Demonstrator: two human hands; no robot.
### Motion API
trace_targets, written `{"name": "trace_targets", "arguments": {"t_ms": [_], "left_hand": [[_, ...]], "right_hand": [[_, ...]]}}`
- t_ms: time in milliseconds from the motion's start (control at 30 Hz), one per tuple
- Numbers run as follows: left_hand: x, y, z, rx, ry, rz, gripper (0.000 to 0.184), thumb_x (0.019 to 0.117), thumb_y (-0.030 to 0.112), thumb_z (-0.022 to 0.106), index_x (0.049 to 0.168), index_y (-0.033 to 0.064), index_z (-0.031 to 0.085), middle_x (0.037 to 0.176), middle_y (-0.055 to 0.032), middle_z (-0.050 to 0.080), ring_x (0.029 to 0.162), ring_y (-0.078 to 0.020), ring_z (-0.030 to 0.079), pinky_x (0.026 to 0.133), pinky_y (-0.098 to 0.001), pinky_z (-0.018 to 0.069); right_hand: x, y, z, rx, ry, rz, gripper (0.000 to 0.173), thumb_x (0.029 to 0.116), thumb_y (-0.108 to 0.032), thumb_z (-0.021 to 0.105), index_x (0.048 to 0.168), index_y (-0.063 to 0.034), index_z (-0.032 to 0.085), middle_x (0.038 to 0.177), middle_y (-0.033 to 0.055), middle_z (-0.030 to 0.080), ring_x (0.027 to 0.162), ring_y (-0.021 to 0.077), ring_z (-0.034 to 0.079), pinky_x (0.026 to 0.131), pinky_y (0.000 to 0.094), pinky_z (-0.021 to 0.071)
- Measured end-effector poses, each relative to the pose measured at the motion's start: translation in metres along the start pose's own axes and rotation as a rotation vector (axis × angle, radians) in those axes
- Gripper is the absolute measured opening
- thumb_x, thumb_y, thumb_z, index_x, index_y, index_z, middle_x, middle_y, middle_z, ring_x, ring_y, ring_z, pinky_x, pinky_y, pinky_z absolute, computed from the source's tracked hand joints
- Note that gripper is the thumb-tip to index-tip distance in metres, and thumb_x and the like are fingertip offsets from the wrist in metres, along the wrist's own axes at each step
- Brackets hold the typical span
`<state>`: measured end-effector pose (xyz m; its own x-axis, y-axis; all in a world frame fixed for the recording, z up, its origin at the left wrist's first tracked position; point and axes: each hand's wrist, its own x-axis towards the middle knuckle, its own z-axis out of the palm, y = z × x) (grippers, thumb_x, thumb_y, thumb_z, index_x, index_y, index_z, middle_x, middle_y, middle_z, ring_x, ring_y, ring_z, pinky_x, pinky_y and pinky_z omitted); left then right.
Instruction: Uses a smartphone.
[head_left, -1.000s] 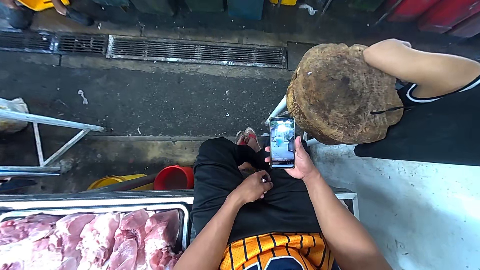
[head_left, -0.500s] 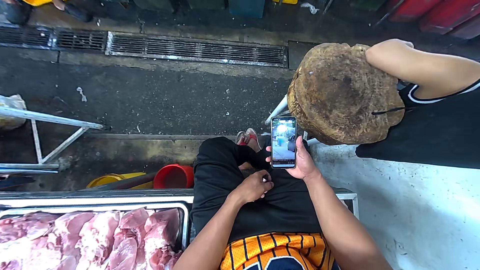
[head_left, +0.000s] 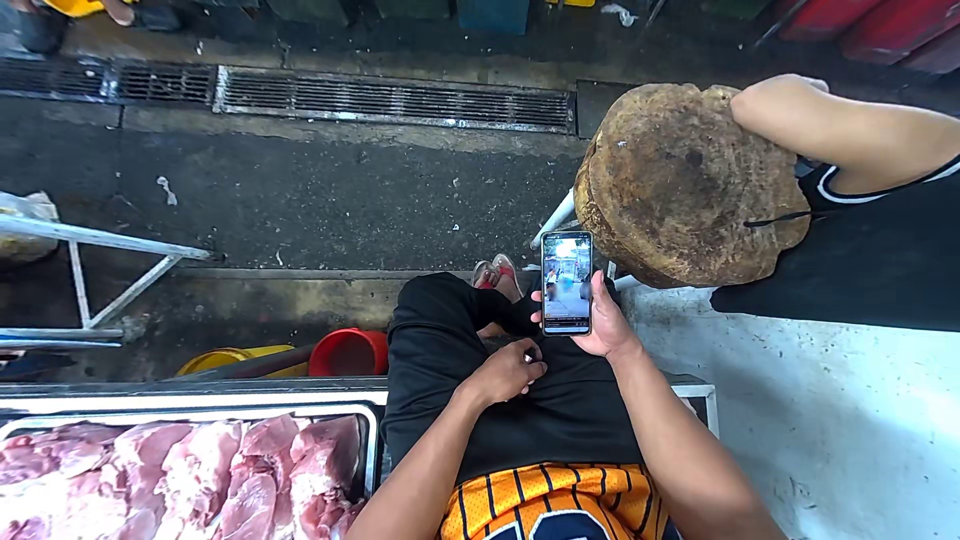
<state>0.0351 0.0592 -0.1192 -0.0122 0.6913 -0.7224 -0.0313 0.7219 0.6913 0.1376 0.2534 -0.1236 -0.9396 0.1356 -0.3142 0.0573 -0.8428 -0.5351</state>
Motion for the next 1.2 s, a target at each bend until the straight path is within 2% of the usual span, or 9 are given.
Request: {"name": "trace_targets", "arguments": {"t_ms": [1200], "left_hand": [[0.0009,-0.0006,-0.0003,0.025,-0.004,0.0,0.034,0.0979,0.032,0.066,0.124,0.0131,0.057,0.083,-0.0046,0.065,0.058,-0.0136,0.061,0.054,-0.0296,0.0535]], "right_hand": [[-0.0006,0.0008,-0.003,0.015,-0.033,-0.017,0.083,0.0899,-0.075,0.053,0.149,-0.0182,0.044,0.133,0.0263,0.061,0.115,0.0417,0.066,0.1,0.0548,0.0541]]}}
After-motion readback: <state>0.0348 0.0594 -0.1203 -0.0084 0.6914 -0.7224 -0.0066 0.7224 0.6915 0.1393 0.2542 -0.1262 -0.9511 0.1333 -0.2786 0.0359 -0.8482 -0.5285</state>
